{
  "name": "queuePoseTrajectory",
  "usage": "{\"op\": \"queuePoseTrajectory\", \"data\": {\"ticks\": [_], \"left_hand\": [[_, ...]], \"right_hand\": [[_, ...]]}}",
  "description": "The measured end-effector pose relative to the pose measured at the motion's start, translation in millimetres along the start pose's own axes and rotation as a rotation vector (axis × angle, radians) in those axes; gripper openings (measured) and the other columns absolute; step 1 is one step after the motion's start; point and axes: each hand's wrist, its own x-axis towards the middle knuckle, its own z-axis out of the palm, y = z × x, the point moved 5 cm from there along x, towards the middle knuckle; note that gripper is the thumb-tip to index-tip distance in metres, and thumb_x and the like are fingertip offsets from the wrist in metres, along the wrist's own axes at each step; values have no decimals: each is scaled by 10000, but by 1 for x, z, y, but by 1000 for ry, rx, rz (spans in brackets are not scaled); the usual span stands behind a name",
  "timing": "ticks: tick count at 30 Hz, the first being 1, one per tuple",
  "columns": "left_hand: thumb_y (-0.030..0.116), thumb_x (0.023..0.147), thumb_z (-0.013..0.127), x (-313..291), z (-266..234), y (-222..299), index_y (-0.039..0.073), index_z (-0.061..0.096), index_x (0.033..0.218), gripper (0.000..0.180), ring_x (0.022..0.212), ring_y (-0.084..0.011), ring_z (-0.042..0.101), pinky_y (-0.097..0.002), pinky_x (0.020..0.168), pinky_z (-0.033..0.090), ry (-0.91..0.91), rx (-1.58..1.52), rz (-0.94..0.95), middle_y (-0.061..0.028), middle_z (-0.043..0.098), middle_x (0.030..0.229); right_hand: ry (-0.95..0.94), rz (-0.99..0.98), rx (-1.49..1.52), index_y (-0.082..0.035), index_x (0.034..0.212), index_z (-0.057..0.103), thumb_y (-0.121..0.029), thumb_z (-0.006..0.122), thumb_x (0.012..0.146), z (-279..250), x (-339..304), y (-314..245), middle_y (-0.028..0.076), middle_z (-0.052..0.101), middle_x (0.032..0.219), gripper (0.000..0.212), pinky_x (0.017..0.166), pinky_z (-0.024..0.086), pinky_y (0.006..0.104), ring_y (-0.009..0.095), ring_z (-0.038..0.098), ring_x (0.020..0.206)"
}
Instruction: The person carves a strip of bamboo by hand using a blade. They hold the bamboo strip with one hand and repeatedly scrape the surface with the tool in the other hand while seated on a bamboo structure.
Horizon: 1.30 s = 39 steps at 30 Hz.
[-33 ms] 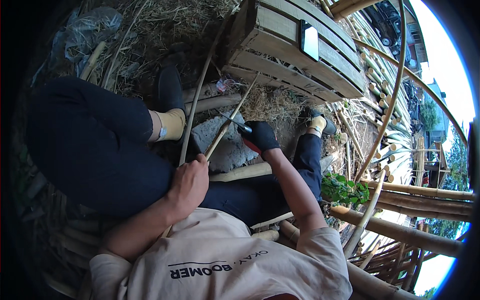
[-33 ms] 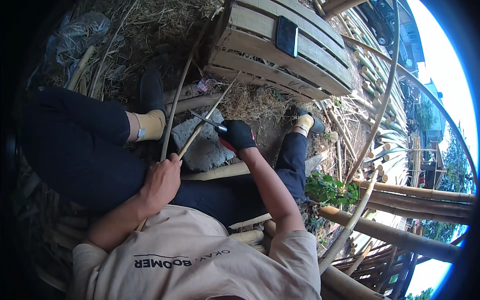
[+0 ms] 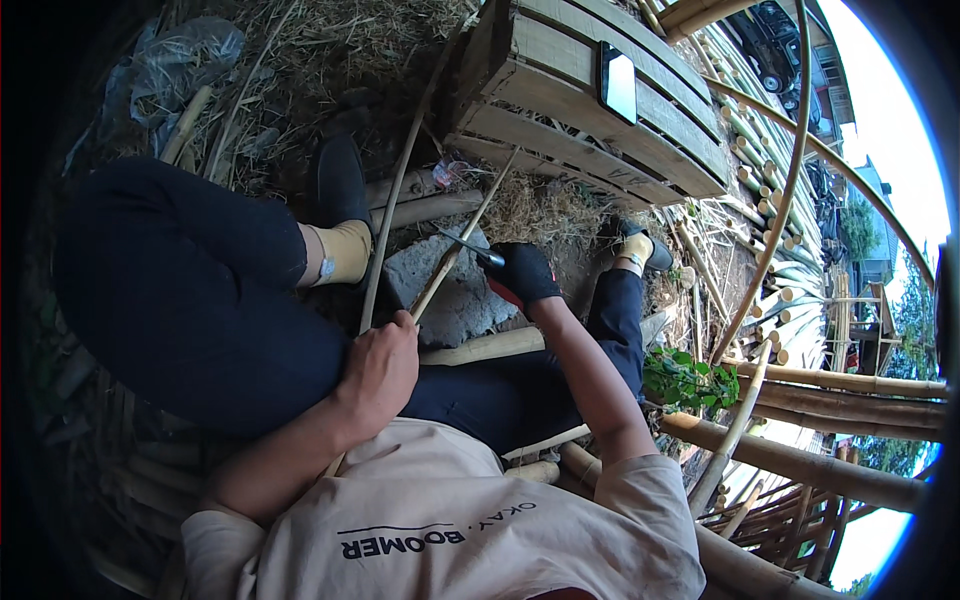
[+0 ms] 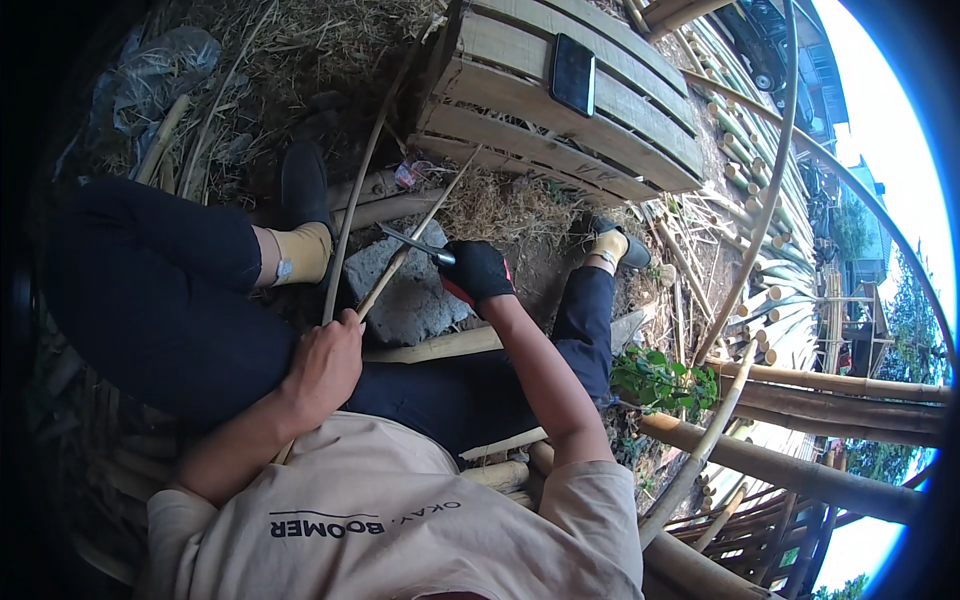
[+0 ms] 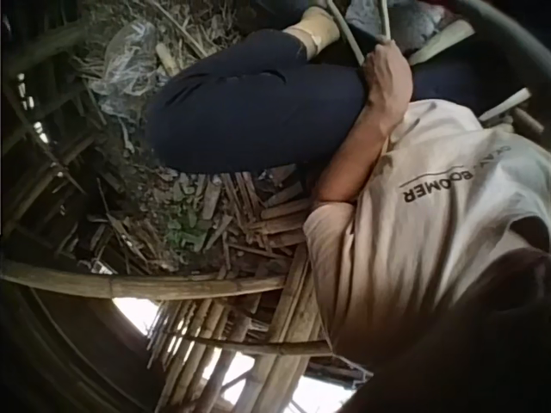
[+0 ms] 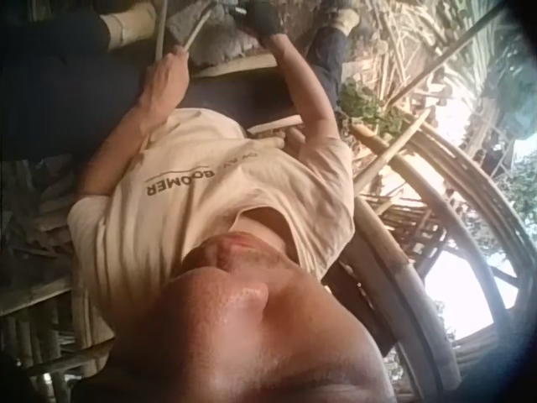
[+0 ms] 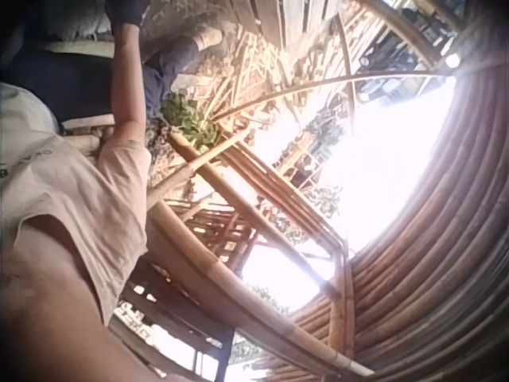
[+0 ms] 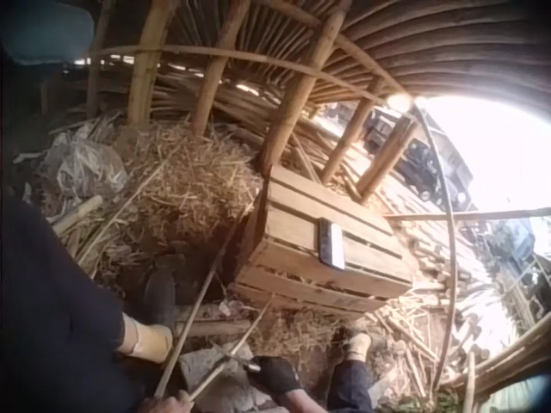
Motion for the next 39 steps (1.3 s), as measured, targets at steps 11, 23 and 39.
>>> {"op": "queuePoseTrajectory", "data": {"ticks": [11, 23, 39], "left_hand": [[158, 1054, 504, -2, 11, -1, 7, 575, 940, 202, 734, -356, 738, -429, 635, 605, 38, 62, 16, -202, 692, 710], [184, 1056, 514, 1, 19, -1, -8, 596, 992, 218, 718, -338, 744, -410, 631, 612, 9, 201, -3, -185, 695, 691], [175, 1057, 506, 1, 8, -2, -27, 602, 1041, 224, 736, -358, 737, -436, 632, 599, -45, 60, 4, -208, 698, 727]], "right_hand": [[-5, 186, -57, -82, 977, 770, -400, 676, 878, -19, 18, 49, 233, 728, 925, 346, 814, 552, 485, 423, 706, 892], [-97, 70, -49, -87, 976, 776, -416, 716, 860, -7, 26, 26, 230, 728, 931, 353, 809, 557, 481, 421, 702, 885], [-146, 40, -68, -94, 954, 765, -393, 694, 868, -14, -16, -7, 231, 723, 933, 319, 817, 553, 482, 420, 699, 891]]}}
